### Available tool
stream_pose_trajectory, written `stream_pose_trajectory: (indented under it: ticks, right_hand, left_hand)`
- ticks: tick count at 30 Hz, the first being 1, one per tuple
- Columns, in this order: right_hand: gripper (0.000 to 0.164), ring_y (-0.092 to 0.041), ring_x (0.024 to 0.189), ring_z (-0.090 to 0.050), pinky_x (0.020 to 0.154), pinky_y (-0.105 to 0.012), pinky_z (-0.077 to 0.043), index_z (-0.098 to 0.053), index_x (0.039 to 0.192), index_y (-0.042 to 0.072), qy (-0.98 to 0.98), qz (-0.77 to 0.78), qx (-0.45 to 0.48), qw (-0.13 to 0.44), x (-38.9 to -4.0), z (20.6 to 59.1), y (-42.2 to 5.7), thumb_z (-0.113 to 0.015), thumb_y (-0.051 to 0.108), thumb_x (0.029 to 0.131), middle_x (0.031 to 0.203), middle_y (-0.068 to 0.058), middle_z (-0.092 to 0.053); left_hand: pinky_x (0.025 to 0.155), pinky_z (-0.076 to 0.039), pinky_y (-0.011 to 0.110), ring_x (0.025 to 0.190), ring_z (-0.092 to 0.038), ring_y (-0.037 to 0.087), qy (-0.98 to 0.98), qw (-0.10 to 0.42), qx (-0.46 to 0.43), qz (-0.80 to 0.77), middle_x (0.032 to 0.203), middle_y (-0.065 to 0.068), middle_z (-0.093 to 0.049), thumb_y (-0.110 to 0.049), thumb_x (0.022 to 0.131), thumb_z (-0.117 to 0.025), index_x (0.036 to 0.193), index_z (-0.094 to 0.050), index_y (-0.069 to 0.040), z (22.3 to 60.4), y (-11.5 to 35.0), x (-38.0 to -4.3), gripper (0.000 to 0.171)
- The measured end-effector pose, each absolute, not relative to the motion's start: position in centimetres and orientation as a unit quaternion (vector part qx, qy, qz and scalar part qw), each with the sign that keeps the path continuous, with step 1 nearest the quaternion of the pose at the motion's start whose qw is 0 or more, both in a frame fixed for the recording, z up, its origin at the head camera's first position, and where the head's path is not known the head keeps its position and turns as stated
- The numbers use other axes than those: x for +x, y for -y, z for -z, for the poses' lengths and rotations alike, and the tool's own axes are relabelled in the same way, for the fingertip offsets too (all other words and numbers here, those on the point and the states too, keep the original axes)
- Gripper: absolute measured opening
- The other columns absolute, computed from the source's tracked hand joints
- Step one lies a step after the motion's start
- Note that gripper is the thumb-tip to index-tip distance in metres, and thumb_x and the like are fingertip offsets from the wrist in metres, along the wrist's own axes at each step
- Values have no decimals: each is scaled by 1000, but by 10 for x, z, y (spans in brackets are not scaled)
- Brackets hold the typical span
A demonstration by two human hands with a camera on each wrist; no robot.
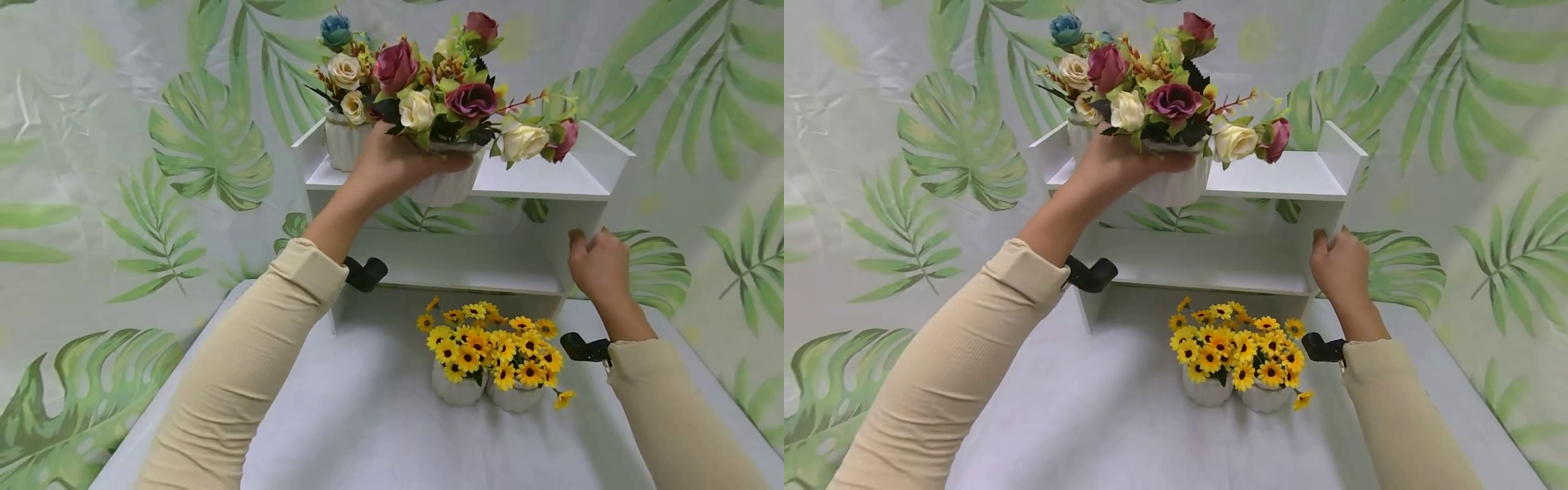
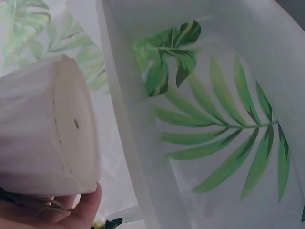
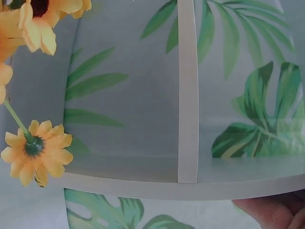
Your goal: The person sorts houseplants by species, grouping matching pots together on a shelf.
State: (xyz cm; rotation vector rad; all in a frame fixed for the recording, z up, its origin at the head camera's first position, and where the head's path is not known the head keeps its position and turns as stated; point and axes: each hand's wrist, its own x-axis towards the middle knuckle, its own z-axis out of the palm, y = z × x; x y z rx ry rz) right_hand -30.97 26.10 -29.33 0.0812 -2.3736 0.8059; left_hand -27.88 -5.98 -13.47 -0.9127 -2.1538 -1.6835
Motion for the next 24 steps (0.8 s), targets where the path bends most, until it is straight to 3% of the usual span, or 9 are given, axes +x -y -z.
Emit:
stream_pose_trajectory:
  ticks: [3, 7, 12, 19, 24]
  right_hand:
    - [41, -54, 84, -59, 59, -51, -43, -59, 98, -15, 901, -304, 32, 308, -310, 293, -261, -40, 22, 103, 89, -39, -60]
    - [42, -52, 85, -60, 59, -49, -43, -58, 98, -14, 903, -308, 27, 298, -310, 292, -259, -40, 24, 103, 92, -39, -61]
    - [42, -55, 88, -60, 64, -58, -46, -59, 100, -15, 901, -311, 23, 301, -308, 295, -259, -41, 23, 103, 95, -41, -62]
    - [44, -55, 91, -62, 70, -63, -49, -60, 107, -16, 900, -314, 36, 301, -309, 295, -257, -39, 24, 104, 99, -40, -63]
    - [48, -57, 98, -62, 75, -66, -51, -57, 114, -18, 905, -318, 11, 284, -306, 293, -261, -38, 26, 105, 105, -42, -62]
  left_hand:
    - [110, -33, 10, 138, -44, 5, 760, 163, -291, 558, 150, 0, -48, -9, 75, -85, 149, -40, -14, 134, 53, -287, 87]
    - [109, -34, 10, 136, -46, 4, 755, 156, -265, 579, 149, -3, -50, -12, 74, -87, 147, -42, -18, 133, 44, -296, 87]
    - [110, -32, 8, 139, -43, 4, 734, 147, -233, 621, 151, -6, -48, -9, 71, -89, 149, -39, -20, 132, 33, -308, 93]
    - [114, -32, 14, 139, -43, 4, 805, 146, -143, 557, 151, -10, -48, -35, 73, -88, 150, -37, -27, 130, 30, -321, 93]
    - [116, -32, 18, 139, -44, 7, 815, 131, -131, 550, 151, -8, -49, -38, 73, -88, 150, -39, -26, 133, 24, -329, 92]
